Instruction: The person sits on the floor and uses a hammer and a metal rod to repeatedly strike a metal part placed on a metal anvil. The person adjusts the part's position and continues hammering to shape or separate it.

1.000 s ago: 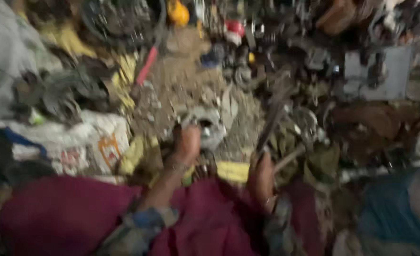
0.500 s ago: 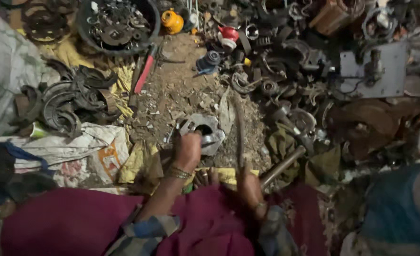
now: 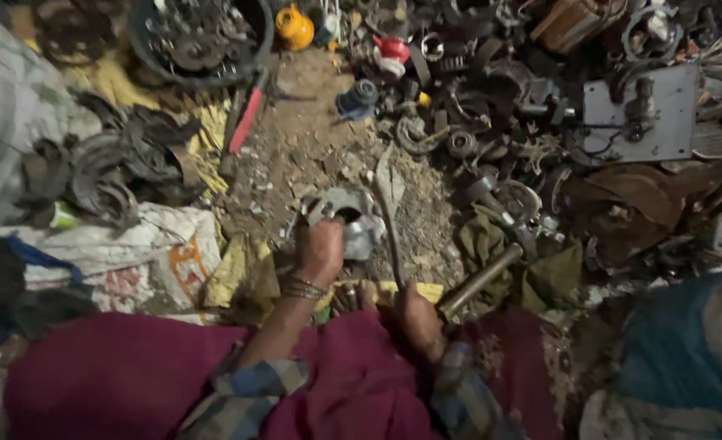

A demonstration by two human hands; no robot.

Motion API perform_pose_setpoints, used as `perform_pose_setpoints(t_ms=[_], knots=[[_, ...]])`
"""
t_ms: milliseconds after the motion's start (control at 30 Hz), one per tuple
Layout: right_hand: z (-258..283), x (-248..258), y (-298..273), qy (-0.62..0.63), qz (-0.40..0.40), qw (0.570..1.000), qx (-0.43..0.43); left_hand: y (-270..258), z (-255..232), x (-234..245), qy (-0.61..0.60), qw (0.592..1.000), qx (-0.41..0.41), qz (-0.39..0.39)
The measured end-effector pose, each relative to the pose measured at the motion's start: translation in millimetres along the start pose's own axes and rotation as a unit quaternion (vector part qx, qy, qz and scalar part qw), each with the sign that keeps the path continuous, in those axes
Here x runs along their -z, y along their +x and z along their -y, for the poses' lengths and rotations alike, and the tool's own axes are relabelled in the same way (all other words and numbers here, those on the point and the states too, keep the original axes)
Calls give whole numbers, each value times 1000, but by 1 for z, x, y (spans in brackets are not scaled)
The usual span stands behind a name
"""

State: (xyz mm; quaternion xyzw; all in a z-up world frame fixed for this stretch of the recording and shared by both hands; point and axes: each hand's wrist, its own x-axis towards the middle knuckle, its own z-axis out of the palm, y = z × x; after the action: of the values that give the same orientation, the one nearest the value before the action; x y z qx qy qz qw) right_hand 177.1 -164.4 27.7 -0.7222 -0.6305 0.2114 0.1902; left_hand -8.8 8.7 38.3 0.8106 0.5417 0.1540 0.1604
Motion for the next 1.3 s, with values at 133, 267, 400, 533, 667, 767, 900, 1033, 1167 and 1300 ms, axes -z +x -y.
perform_pose_setpoints(t_ms=[133,267,400,533,667,767,900,1033,1167,1300], knots=[[-24,0,-11,11,-69,996,-62,-11,-2,-16,23,1000,-3,-14],[-37,-15,5,53,-80,994,-56,-8,5,-2,1,999,42,28],[-60,-42,5,78,-17,992,-98,-14,8,6,-60,996,38,50],[-75,-64,5,197,12,974,-114,-17,6,2,6,993,-6,116],[-77,-63,6,182,12,977,-114,-28,-8,-19,47,993,-54,97],[-67,-53,3,149,2,985,-86,-33,-16,-36,95,992,-77,13],[-39,-29,-2,75,-43,992,-89,-32,-12,-55,113,990,-83,14],[-19,-12,-5,133,-136,978,-84,-33,3,-72,60,992,-111,-23],[-21,-8,4,93,-171,979,-55,-31,3,-78,85,993,-84,-19],[-30,-18,2,57,-59,994,71,-29,-2,-73,68,993,-89,-38]])
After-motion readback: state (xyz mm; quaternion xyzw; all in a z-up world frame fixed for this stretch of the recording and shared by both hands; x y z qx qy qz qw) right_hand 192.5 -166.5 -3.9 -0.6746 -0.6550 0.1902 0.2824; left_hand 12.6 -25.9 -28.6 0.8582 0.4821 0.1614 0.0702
